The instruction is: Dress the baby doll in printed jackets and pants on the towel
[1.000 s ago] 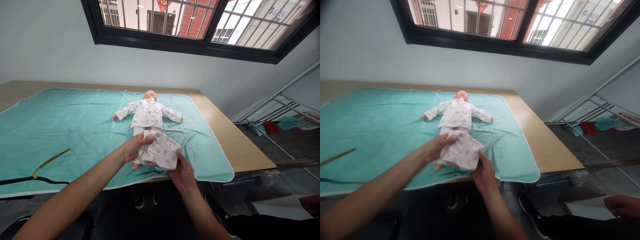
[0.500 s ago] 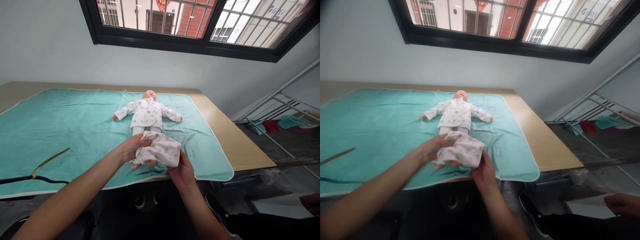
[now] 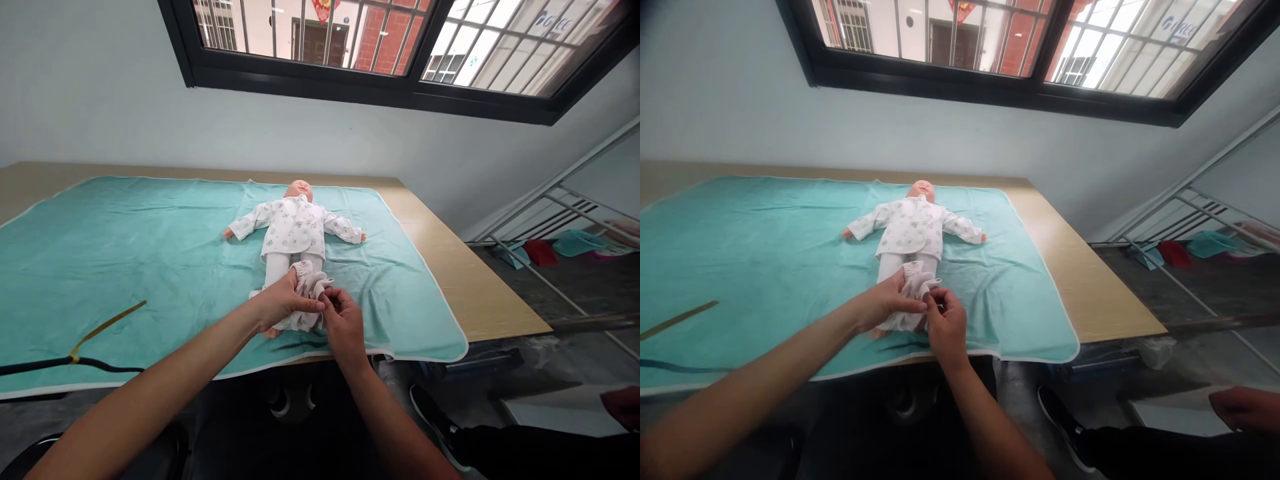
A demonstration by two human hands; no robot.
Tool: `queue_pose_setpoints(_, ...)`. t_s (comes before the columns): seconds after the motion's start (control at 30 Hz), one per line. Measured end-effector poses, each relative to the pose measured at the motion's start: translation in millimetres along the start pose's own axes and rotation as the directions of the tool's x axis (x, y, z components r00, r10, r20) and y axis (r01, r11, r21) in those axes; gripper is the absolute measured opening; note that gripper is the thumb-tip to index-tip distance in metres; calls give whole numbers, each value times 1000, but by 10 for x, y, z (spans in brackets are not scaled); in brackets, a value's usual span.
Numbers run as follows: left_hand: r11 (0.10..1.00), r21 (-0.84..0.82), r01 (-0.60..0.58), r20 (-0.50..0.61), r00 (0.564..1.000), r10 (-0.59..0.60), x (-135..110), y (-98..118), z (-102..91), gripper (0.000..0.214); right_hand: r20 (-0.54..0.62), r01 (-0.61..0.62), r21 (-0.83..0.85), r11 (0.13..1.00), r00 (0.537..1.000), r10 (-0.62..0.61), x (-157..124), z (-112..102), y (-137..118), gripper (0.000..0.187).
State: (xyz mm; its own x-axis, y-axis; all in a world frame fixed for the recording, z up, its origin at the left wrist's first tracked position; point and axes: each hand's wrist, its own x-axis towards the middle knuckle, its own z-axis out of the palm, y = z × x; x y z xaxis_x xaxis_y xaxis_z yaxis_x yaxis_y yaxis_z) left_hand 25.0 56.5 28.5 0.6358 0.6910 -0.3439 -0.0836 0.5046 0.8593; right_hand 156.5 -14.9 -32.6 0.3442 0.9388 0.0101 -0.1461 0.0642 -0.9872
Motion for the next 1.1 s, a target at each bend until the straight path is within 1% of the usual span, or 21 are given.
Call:
queue_pose_setpoints(0.07,999,28,-35,-45,998,37,15,-33,3,64,2,41,-63,997,999,-41,13,-12,-2,21)
queue_pose_setpoints(0.13,999,8,-54,-50,997,54,32,-56,-43,56,-66,93,-151,984,992,-104,32,-67,-1,20)
queue_pose_setpoints(0.2,998,-20,-59,-45,997,58,42,-61,-110,54,-146,118,-226,967,977,-154,46,-143,-2,18)
queue_pose_setpoints(0.23,998,-27,-53,-30,998,52,42,-57,-141,56,-166,121,-238,964,973,-163,47,-177,-4,17)
queue_pose_setpoints(0.27,999,-32,-43,-7,999,43,40,-50,-166,59,-157,122,-230,966,975,-160,42,-204,-8,19)
queue_pose_setpoints(0.3,999,-33,-28,17,999,29,35,-41,-182,62,-121,118,-207,971,982,-145,32,-221,-13,29)
queue_pose_setpoints(0.37,1000,-21,8,58,998,-7,21,-22,-188,65,-2,97,-172,980,995,-99,5,-225,-25,61)
queue_pose_setpoints(0.4,1000,-9,20,70,997,-19,14,-15,-179,65,55,90,-177,980,995,-81,-8,-213,-31,73)
queue_pose_setpoints(0.43,1000,11,21,77,997,-22,8,-10,-166,63,88,87,-193,977,994,-71,-17,-195,-35,78)
queue_pose_setpoints(0.47,999,50,15,81,997,-19,2,-8,-150,62,95,88,-213,973,993,-69,-20,-174,-38,77)
queue_pose_setpoints(0.53,981,194,-2,75,997,-12,-4,-12,-116,66,67,92,-234,968,995,-78,-9,-130,-37,71)
queue_pose_setpoints(0.6,932,363,-11,42,999,-5,-7,-22,-88,75,46,99,-232,968,995,-90,20,-97,-19,70)
queue_pose_setpoints(0.67,886,463,-19,20,1000,11,-10,-27,-68,77,29,109,-241,964,994,-106,57,-82,22,69)
queue_pose_setpoints(0.77,897,440,-49,43,999,33,-28,-8,-53,67,-37,97,-259,961,993,-111,103,-96,105,50)
queue_pose_setpoints(0.8,908,416,-49,58,998,27,-38,5,-54,64,-49,91,-250,964,993,-106,113,-106,124,46)
queue_pose_setpoints(0.83,921,388,-43,81,997,12,-47,19,-60,64,-44,92,-236,967,993,-105,122,-115,132,47)
queue_pose_setpoints(0.9,942,334,-28,154,988,-25,-57,43,-88,65,13,127,-223,966,992,-128,143,-129,109,58)
queue_pose_setpoints(0.97,950,312,-28,239,970,-49,-45,54,-140,64,104,232,-269,935,972,-212,180,-136,45,69)
queue_pose_setpoints(1.03,939,339,-48,316,946,-66,-11,59,-208,58,227,368,-344,864,925,-304,233,-141,-20,71)
queue_pose_setpoints(1.1,907,416,-68,370,924,-101,25,74,-275,49,356,452,-358,817,875,-327,277,-144,-44,72)
